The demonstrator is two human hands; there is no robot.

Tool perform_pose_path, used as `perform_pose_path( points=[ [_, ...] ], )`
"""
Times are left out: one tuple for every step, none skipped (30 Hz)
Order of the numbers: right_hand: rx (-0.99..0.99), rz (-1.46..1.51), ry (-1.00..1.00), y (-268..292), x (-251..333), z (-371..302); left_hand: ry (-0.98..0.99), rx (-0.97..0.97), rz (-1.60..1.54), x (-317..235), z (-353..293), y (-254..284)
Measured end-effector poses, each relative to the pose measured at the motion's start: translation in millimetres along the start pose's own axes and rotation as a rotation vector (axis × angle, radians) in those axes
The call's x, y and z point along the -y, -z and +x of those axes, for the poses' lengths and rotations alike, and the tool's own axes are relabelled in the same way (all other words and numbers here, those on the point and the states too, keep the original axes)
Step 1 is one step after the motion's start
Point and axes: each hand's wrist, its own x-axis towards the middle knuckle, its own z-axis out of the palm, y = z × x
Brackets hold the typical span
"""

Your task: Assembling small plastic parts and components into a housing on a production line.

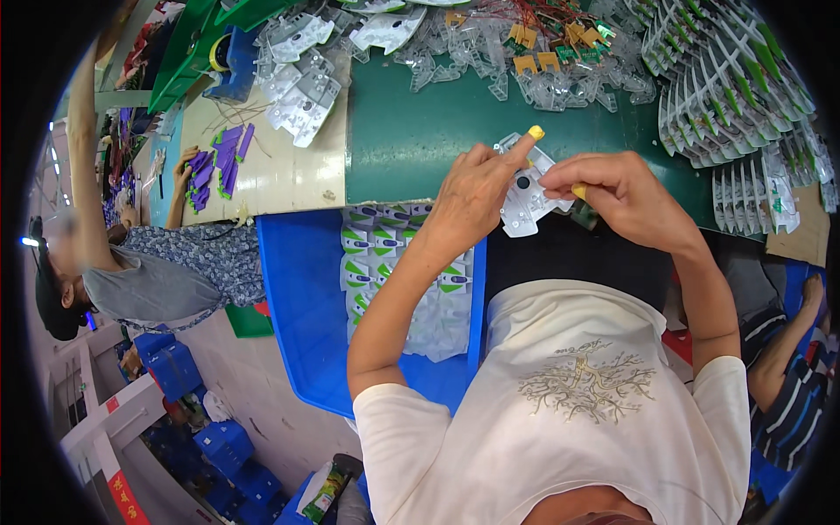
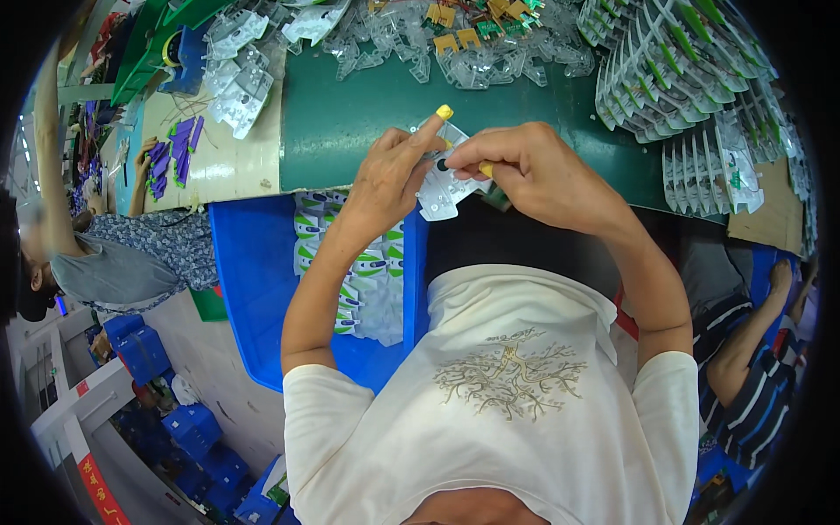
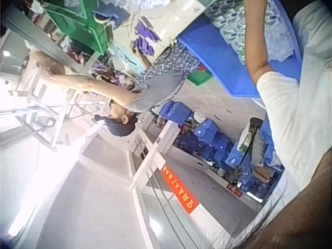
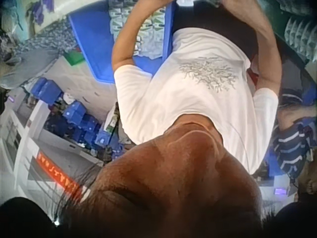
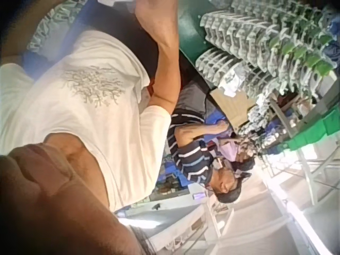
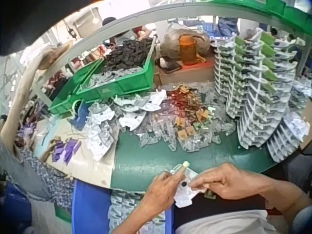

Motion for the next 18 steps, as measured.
perform_pose_path(
  points=[
    [-0.059, -0.107, 0.108, -6, 0, -2, 0.005, -0.003, -0.003, -1, -2, 0],
    [-0.124, -0.22, 0.216, -12, 1, -4, 0.006, -0.002, -0.008, 0, -2, -1],
    [-0.187, -0.339, 0.276, -20, -1, -6, 0.005, -0.008, -0.02, 0, -2, -2],
    [-0.186, -0.339, 0.272, -27, -6, -9, 0.004, -0.015, -0.032, 0, -3, -3],
    [-0.191, -0.446, 0.274, -33, -14, -14, 0.006, -0.015, -0.035, 0, -3, -4],
    [-0.195, -0.552, 0.275, -38, -20, -16, 0.015, -0.025, -0.043, -1, -4, -6],
    [-0.242, -0.662, 0.356, -43, -26, -16, 0.024, -0.034, -0.052, -2, -5, -7],
    [-0.239, -0.657, 0.356, -48, -31, -17, 0.029, -0.033, -0.051, -2, -5, -7],
    [-0.231, -0.679, 0.35, -52, -37, -18, 0.039, -0.044, -0.066, -2, -5, -8],
    [-0.224, -0.701, 0.343, -55, -40, -20, 0.049, -0.054, -0.081, -2, -6, -8],
    [-0.22, -0.71, 0.341, -55, -36, -20, 0.046, -0.061, -0.088, 0, -7, -8],
    [-0.208, -0.714, 0.316, -55, -31, -20, 0.023, -0.065, -0.109, 3, -7, -8],
    [-0.197, -0.718, 0.291, -54, -27, -20, -0.002, -0.069, -0.131, 5, -8, -8],
    [-0.195, -0.714, 0.29, -52, -28, -20, 0.003, -0.067, -0.131, 7, -9, -8],
    [-0.245, -0.572, 0.297, -49, -30, -19, 0.021, -0.066, -0.168, 8, -9, -7],
    [-0.295, -0.43, 0.302, -45, -31, -17, 0.038, -0.066, -0.205, 10, -9, -6],
    [-0.363, -0.375, 0.298, -42, -31, -19, 0.041, -0.065, -0.204, 10, -10, -6],
    [-0.384, -0.423, 0.16, -37, -29, -22, 0.06, -0.063, -0.214, 9, -10, -5]
  ],
)
